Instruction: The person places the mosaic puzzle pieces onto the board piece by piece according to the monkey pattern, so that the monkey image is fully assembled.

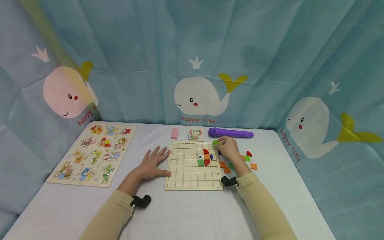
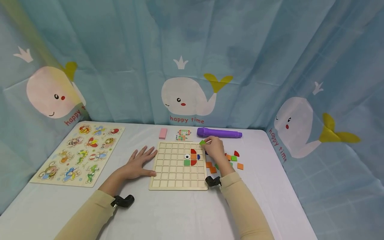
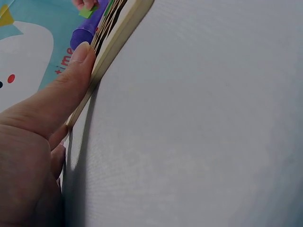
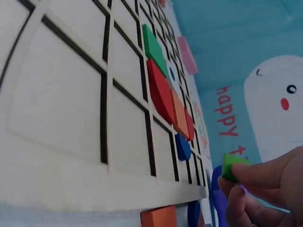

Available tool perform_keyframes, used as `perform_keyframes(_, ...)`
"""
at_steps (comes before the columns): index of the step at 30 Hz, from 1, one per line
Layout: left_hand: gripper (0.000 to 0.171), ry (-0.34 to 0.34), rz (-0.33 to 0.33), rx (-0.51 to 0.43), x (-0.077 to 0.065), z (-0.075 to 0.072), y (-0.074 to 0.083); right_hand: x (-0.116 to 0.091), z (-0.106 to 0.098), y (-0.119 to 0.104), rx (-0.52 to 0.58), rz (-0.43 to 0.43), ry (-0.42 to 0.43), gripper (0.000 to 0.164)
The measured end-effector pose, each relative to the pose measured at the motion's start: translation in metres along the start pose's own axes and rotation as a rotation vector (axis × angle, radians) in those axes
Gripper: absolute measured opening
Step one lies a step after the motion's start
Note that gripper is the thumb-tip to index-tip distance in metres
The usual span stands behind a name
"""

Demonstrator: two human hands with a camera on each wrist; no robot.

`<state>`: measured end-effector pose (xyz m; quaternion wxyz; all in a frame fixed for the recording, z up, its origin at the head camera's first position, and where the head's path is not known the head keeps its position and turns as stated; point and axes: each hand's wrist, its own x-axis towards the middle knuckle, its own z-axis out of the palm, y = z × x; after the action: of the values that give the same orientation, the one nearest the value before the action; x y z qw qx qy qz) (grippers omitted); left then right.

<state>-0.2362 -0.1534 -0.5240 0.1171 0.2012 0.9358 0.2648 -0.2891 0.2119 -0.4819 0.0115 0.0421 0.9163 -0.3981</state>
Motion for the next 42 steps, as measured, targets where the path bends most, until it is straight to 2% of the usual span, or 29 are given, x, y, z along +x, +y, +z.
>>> perform_keyframes(7,0.114,0.001,0.001,-0.006,0.001,0.0,0.0,-0.004,0.008,-0.005,-0.003,-0.099,-0.077,0.017)
perform_keyframes(11,0.114,0.003,-0.001,0.003,0.001,0.0,-0.001,-0.004,0.015,-0.009,0.016,-0.096,-0.118,0.015)
perform_keyframes(19,0.114,0.009,0.001,0.004,0.002,0.001,0.001,-0.003,0.025,-0.015,0.039,-0.091,-0.147,0.016)
perform_keyframes(30,0.114,0.011,-0.01,0.0,0.001,0.001,0.001,0.0,0.039,-0.021,-0.024,-0.184,-0.157,0.009)
perform_keyframes(33,0.114,0.009,-0.01,0.002,0.001,0.001,0.001,0.002,0.042,-0.021,-0.075,-0.204,-0.159,0.008)
perform_keyframes(38,0.113,0.006,-0.006,0.005,0.001,0.0,0.002,0.003,0.044,-0.02,-0.152,-0.219,-0.174,0.008)
perform_keyframes(42,0.112,0.005,-0.006,0.003,0.0,0.0,0.001,0.002,0.043,-0.021,-0.151,-0.213,-0.199,0.012)
